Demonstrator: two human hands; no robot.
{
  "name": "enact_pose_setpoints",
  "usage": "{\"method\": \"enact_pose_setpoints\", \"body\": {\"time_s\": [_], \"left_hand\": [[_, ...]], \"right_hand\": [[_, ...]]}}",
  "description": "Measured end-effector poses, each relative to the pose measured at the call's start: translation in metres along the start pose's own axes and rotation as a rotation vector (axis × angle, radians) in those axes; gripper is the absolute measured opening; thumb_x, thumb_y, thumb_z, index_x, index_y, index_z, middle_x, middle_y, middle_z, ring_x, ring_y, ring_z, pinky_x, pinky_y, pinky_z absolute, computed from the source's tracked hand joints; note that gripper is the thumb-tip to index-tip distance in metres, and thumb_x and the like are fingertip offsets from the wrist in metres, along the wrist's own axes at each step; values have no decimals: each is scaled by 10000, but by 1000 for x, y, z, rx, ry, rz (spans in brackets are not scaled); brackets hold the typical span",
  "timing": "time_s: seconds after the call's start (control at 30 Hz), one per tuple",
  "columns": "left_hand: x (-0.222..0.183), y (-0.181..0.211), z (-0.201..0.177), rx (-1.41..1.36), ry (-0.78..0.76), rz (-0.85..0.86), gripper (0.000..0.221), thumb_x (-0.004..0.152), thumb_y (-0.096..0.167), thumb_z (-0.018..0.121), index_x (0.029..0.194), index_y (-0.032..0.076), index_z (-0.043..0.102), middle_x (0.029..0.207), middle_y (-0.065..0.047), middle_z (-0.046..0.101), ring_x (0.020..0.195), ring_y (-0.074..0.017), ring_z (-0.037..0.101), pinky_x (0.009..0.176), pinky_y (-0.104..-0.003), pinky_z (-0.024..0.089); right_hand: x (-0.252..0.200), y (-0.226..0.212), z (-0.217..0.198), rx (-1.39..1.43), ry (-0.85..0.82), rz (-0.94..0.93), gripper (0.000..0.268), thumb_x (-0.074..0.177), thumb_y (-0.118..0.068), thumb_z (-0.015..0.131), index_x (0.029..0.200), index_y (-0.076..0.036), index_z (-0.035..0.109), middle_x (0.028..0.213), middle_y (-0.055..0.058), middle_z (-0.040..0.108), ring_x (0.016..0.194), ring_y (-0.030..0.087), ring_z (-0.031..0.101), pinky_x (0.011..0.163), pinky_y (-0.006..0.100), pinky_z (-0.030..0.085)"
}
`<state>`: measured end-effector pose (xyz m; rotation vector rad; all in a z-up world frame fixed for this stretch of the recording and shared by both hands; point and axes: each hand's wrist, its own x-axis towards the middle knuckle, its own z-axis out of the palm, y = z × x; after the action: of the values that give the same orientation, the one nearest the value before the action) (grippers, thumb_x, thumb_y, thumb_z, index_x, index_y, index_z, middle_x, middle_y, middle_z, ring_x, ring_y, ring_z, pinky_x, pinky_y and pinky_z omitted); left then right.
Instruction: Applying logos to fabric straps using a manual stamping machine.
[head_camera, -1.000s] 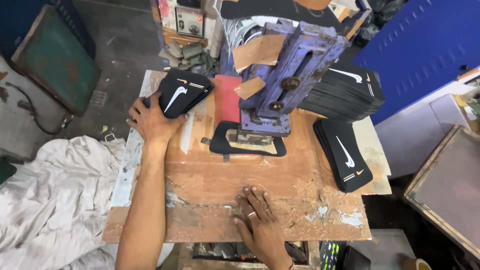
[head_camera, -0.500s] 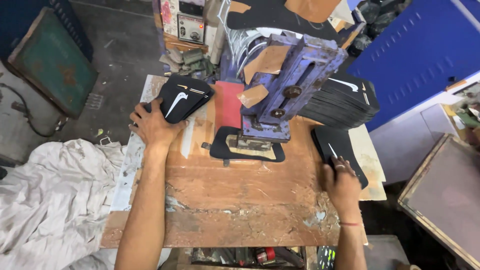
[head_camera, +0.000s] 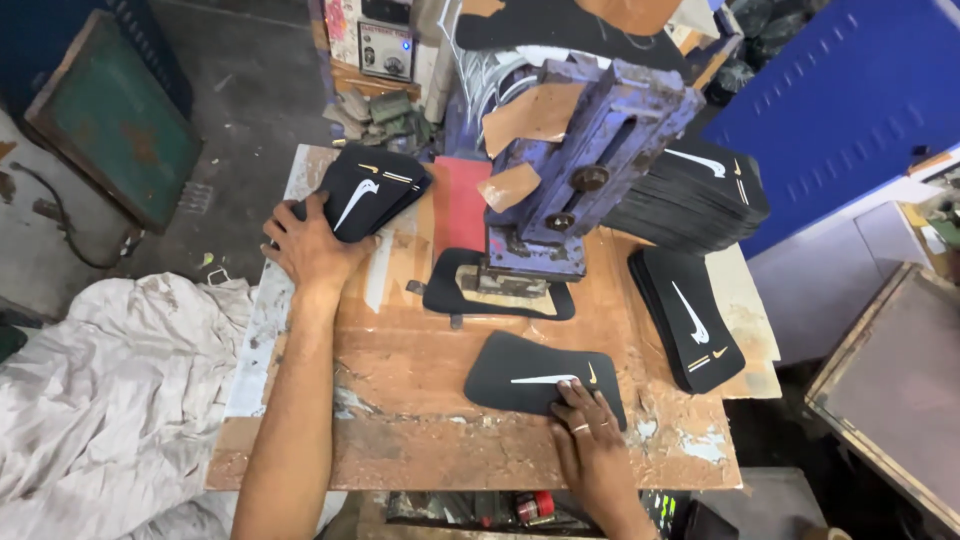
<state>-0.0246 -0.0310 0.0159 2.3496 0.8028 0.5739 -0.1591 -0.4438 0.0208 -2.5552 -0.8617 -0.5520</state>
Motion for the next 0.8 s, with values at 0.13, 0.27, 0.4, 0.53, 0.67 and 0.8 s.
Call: {"method": "enact_pose_setpoints", "body": {"time_s": [0.13,0.27,0.4,0.53,0.67,0.8], "left_hand": [[-1,-6,5,-29,10,28,934,576,449,959,1390,192,581,1441,-195,414,1379,-458,325,1119,-752,232],[-5,2,-2,55,161,195,999,551,504,998,1382,136,582,1462,-292,350,1370,-550,223,1031,-796,157],[-8,24,-13,-172,249,386,742,818,346,881,1437,72,576,1462,-262,504,1378,-457,412,1126,-573,361],[-21,39,2,-410,-103,238,565,925,327,725,1442,145,589,1203,-112,677,1106,-294,650,994,-422,507],[-32,33,39,-190,-255,585,323,880,262,787,1138,95,688,1107,-107,689,1056,-312,645,931,-445,503],[-37,44,32,-180,-301,694,368,767,192,815,1120,103,769,1071,-114,680,1039,-358,596,860,-454,496]], "right_hand": [[17,-23,-6,99,-15,229,223,906,-207,708,1057,-43,708,1314,138,674,1324,354,574,1055,452,469],[33,-47,9,125,-21,164,313,882,-232,724,1109,-17,716,1342,188,631,1354,371,523,1134,495,382],[30,-46,22,103,-31,150,301,889,-245,723,1093,-23,711,1344,179,621,1379,370,495,1184,520,314],[29,-47,18,127,-48,119,303,907,-225,705,1129,-19,694,1380,185,600,1398,378,479,1193,525,306],[31,-47,18,123,-68,120,305,908,-228,707,1131,-22,686,1395,186,582,1405,376,466,1198,527,297],[29,-46,20,111,-54,130,320,904,-237,712,1149,-34,680,1385,180,586,1398,375,471,1190,533,305]]}}
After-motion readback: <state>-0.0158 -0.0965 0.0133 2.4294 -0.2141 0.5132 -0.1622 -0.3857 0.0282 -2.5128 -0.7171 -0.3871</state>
